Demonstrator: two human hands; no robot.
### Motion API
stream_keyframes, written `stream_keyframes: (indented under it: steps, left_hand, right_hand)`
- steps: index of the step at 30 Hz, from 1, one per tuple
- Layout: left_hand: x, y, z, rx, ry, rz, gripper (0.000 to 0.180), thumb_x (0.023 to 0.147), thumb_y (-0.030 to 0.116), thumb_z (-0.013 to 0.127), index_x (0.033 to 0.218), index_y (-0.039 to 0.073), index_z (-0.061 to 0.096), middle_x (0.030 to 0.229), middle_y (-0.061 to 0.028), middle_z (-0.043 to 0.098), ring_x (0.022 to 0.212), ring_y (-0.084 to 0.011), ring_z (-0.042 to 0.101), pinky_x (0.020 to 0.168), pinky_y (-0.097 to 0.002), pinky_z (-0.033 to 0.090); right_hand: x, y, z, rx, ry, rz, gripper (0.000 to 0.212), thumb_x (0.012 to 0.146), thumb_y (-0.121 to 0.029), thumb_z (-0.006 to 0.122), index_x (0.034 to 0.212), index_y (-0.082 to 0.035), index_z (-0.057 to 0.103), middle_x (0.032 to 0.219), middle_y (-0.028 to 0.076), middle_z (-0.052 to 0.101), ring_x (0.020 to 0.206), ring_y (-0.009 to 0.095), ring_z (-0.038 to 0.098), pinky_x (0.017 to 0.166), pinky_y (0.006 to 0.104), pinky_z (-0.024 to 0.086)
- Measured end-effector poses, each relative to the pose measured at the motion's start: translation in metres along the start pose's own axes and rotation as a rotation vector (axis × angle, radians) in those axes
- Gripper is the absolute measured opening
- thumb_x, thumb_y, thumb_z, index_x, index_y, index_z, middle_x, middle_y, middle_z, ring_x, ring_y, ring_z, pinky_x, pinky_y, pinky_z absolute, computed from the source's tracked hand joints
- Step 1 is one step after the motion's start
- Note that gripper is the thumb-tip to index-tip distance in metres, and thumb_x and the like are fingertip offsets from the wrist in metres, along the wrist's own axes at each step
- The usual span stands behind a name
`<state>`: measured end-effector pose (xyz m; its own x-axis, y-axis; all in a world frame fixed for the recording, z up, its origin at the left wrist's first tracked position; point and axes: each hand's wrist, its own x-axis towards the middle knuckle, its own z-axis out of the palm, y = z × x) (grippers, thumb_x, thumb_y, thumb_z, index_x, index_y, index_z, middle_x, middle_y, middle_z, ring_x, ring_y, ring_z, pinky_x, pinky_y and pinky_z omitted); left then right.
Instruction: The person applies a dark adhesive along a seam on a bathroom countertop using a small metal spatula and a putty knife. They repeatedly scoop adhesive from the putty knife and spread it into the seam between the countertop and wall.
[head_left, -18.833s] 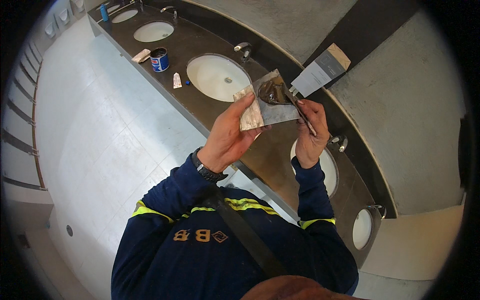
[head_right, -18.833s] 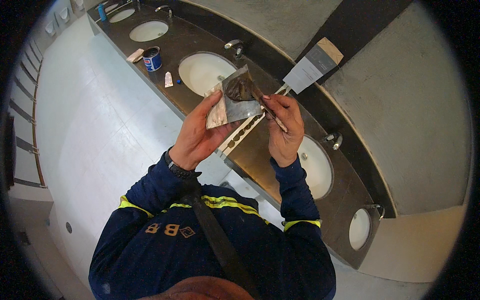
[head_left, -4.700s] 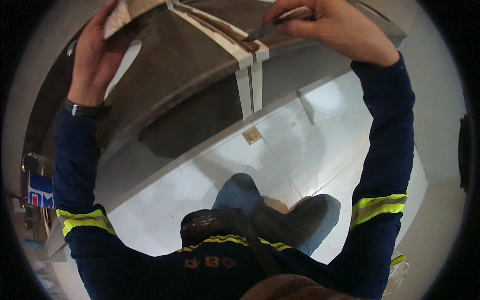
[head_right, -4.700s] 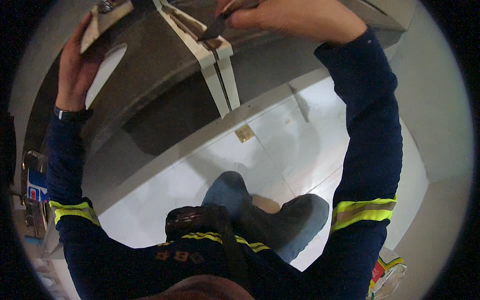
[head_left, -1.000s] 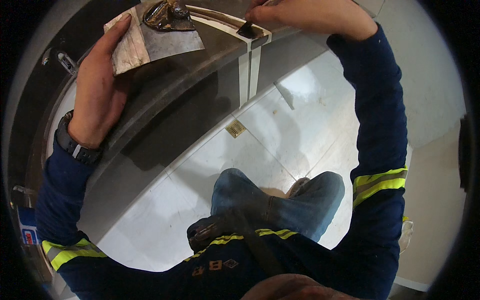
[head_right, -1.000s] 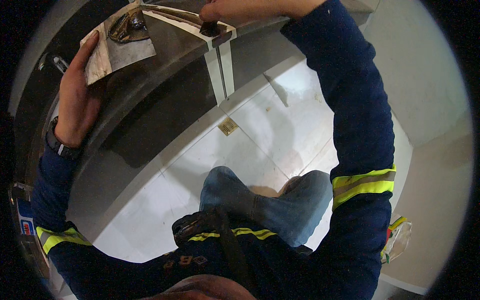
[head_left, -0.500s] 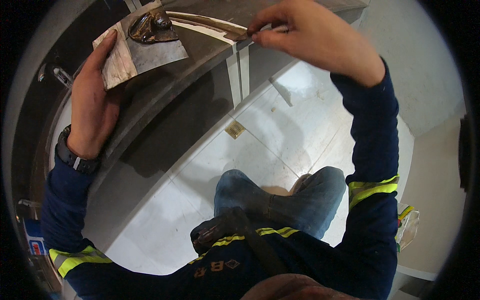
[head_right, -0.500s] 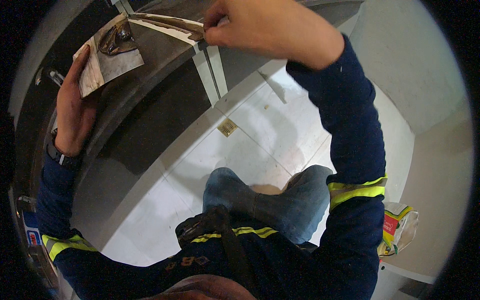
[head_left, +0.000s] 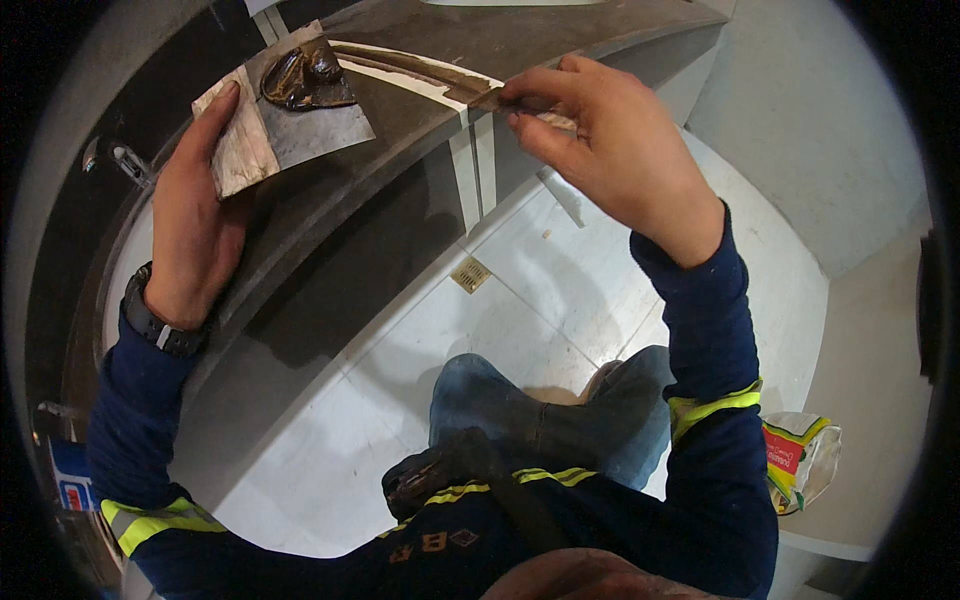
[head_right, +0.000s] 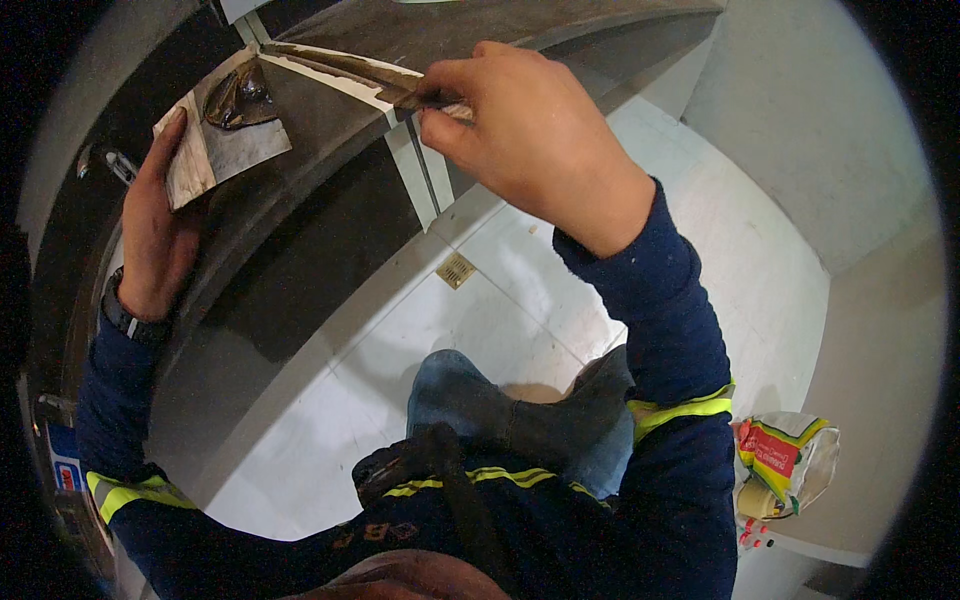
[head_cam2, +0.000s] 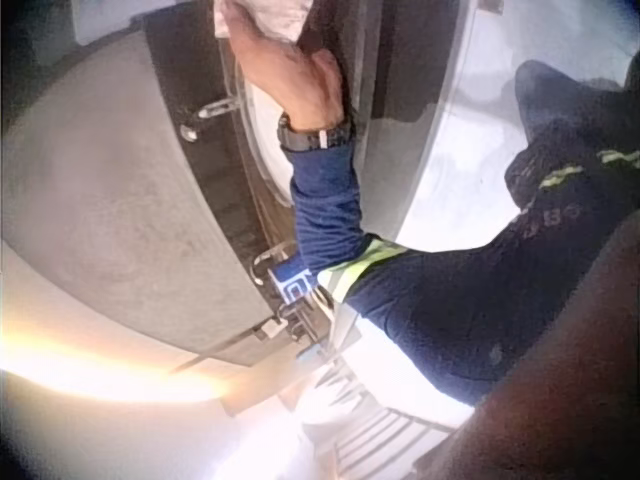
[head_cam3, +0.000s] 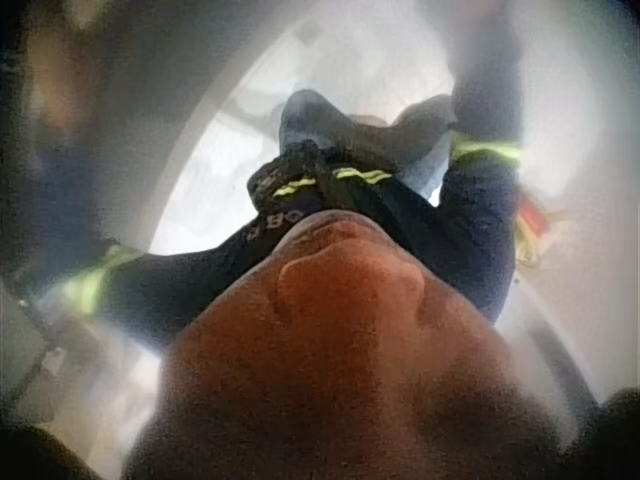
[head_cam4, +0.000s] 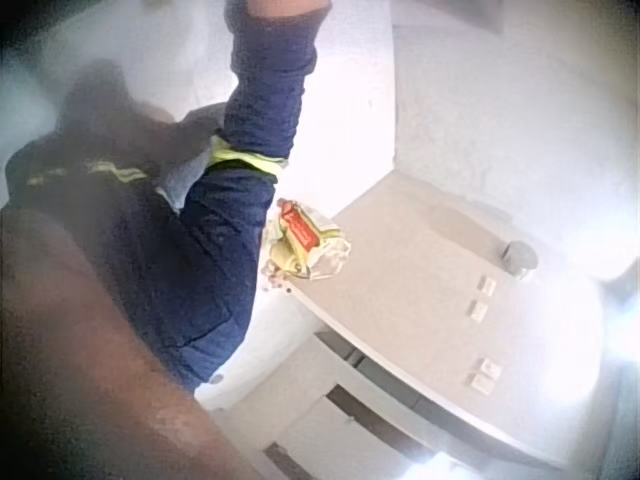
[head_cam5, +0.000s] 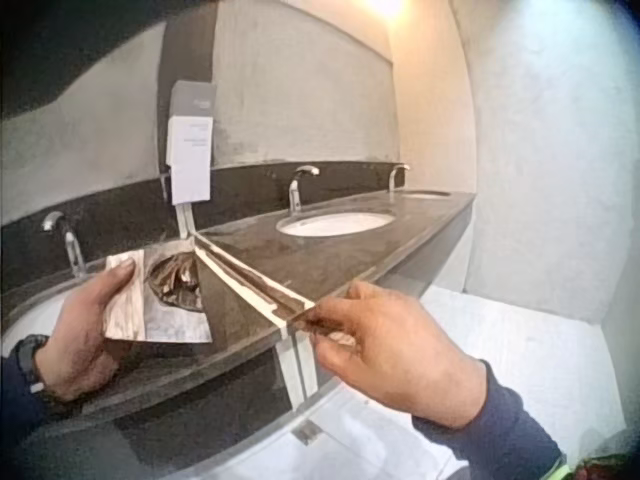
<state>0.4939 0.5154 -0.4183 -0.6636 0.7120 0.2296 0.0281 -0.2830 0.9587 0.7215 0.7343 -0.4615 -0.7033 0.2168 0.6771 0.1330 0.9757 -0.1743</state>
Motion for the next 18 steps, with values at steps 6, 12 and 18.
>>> stream_keyframes:
  steps: [6,12,18]
  left_hand:
    - [0.001,0.001,-0.001,0.000,0.001,0.011,0.035,0.102,0.023,0.049,0.127,-0.001,0.055,0.115,-0.0118,0.067,0.100,-0.0186,0.068,0.087,-0.0307,0.056]
    - [0.000,0.000,-0.002,0.004,0.007,0.007,0.034,0.102,0.025,0.049,0.125,0.002,0.056,0.118,-0.0076,0.065,0.104,-0.0151,0.064,0.094,-0.0298,0.051]
    - [-0.008,0.002,-0.003,-0.004,-0.021,-0.021,0.032,0.101,0.024,0.051,0.124,0.003,0.057,0.116,-0.0073,0.066,0.103,-0.0147,0.065,0.091,-0.0297,0.052]
  right_hand:
    - [-0.013,-0.005,0.010,0.085,0.043,0.090,0.028,0.088,-0.023,0.063,0.108,-0.005,0.069,0.087,0.014,0.060,0.078,0.029,0.061,0.070,0.0379,0.049]
    - [-0.027,-0.011,0.030,0.201,0.208,0.130,0.026,0.086,-0.017,0.066,0.110,-0.005,0.068,0.084,0.012,0.057,0.073,0.027,0.058,0.066,0.0348,0.048]
    - [-0.040,-0.019,0.043,0.259,0.307,0.147,0.029,0.082,-0.017,0.069,0.109,-0.006,0.068,0.082,0.013,0.054,0.069,0.029,0.057,0.061,0.0388,0.047]
